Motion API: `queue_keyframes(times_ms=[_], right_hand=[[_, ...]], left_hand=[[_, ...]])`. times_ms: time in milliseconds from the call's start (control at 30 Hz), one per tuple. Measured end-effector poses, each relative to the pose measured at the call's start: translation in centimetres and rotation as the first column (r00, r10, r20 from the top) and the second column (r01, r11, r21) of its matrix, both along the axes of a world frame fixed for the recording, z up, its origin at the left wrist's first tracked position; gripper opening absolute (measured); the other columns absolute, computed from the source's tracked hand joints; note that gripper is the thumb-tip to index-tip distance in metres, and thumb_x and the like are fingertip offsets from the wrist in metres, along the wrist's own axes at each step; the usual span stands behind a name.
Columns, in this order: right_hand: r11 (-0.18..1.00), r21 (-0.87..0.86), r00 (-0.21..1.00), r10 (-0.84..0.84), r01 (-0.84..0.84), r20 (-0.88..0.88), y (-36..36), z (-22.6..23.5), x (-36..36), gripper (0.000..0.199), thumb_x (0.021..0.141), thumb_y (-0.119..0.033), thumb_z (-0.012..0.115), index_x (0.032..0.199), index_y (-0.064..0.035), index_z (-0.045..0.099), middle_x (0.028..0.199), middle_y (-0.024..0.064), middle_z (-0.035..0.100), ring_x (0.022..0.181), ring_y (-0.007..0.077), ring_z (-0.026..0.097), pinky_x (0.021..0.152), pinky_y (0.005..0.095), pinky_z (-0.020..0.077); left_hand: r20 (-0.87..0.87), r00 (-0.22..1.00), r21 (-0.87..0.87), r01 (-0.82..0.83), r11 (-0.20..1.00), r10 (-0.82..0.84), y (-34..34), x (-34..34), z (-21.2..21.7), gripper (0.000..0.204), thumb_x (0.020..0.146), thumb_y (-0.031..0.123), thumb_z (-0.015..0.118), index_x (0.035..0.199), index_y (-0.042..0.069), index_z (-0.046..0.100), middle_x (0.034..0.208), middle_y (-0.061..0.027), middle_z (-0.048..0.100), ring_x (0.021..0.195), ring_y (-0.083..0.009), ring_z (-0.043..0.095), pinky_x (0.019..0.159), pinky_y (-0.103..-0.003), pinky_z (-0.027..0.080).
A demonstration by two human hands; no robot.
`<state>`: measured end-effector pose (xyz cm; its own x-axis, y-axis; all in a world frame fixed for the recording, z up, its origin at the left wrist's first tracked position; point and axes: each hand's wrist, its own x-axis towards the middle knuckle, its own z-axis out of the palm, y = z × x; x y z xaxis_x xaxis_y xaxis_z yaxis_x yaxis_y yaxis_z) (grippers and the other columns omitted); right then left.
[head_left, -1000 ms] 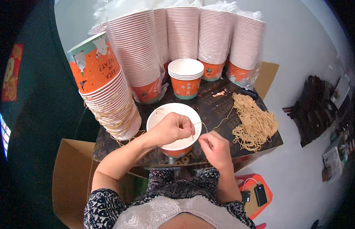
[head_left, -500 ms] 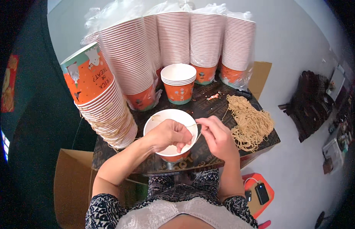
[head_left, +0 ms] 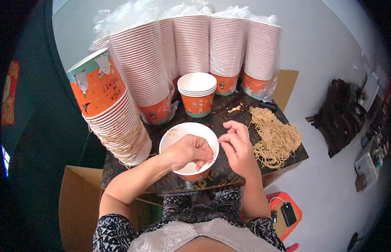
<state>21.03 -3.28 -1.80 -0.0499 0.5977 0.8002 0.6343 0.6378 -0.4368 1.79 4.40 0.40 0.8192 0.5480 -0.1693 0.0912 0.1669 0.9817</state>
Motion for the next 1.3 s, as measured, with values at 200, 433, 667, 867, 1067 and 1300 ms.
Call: queue_keyframes(times_ms=[200, 433, 667, 867, 1067, 1300], right_hand=[[0.996, -0.071, 0.998, 0.053, -0.051, 0.022, -1.2, -0.6, -0.3, 0.012, 0.079, 0.001, 0.066, 0.091, 0.0003, 0.062, 0.117, 0.0169, 0.053, 0.101, 0.0335, 0.051, 0.088, 0.0410, 0.0449], [0.997, -0.043, 0.998, 0.065, -0.064, 0.010, -1.2, -1.1, -1.0, 0.012, 0.078, 0.003, 0.066, 0.087, -0.0005, 0.057, 0.109, 0.0154, 0.054, 0.101, 0.0328, 0.052, 0.088, 0.0400, 0.0438], [0.998, -0.003, 0.998, 0.062, -0.062, -0.016, -2.5, -1.8, -2.2, 0.014, 0.076, 0.004, 0.066, 0.086, -0.0029, 0.058, 0.100, 0.0116, 0.057, 0.095, 0.0298, 0.053, 0.084, 0.0380, 0.0432], [0.999, 0.040, 0.999, -0.012, 0.010, 0.048, -1.1, -2.1, -1.0, 0.013, 0.080, 0.001, 0.065, 0.091, -0.0052, 0.061, 0.101, 0.0076, 0.066, 0.102, 0.0290, 0.056, 0.085, 0.0399, 0.0419], [0.997, 0.009, 0.997, 0.074, -0.074, -0.027, -0.5, -3.0, -1.2, 0.015, 0.080, 0.004, 0.062, 0.094, -0.0016, 0.060, 0.100, 0.0111, 0.063, 0.104, 0.0321, 0.056, 0.090, 0.0409, 0.0435], [0.998, -0.020, 0.998, 0.059, -0.059, -0.008, -0.8, -2.7, -1.4, 0.015, 0.081, 0.004, 0.061, 0.096, 0.0007, 0.059, 0.102, 0.0131, 0.061, 0.106, 0.0340, 0.054, 0.092, 0.0411, 0.0440]], left_hand=[[0.037, 0.999, 0.053, -0.004, 0.999, 0.002, -0.4, 0.5, 0.3, 0.008, 0.084, -0.001, 0.069, 0.083, -0.006, 0.062, 0.076, -0.0127, 0.067, 0.056, -0.0126, 0.060, 0.046, -0.025, 0.049], [-0.015, 1.000, 0.078, 0.013, 0.997, -0.012, -0.2, 0.5, 0.4, 0.010, 0.085, 0.000, 0.069, 0.084, -0.004, 0.060, 0.081, -0.0131, 0.068, 0.058, -0.0132, 0.061, 0.049, -0.026, 0.050], [0.022, 1.000, 0.020, 0.011, 1.000, -0.012, 0.2, 0.2, -0.2, 0.012, 0.083, -0.002, 0.069, 0.082, -0.002, 0.058, 0.077, -0.0112, 0.066, 0.059, -0.0152, 0.061, 0.052, -0.027, 0.049], [0.055, 0.998, 0.065, 0.038, 0.997, -0.041, 0.1, 0.3, -0.6, 0.012, 0.079, -0.007, 0.068, 0.082, -0.002, 0.057, 0.081, -0.0116, 0.065, 0.062, -0.0152, 0.061, 0.055, -0.026, 0.048], [-0.014, 1.000, 0.317, 0.014, 0.948, -0.010, -0.1, 0.2, -1.3, 0.011, 0.081, -0.006, 0.066, 0.084, 0.000, 0.057, 0.081, -0.0081, 0.064, 0.067, -0.0140, 0.061, 0.060, -0.027, 0.050], [0.002, 0.982, 0.906, -0.082, 0.415, 0.188, -2.4, 0.5, -0.4, 0.012, 0.080, 0.003, 0.067, 0.085, -0.001, 0.057, 0.077, -0.0169, 0.060, 0.067, -0.0338, 0.062, 0.062, -0.040, 0.050]])
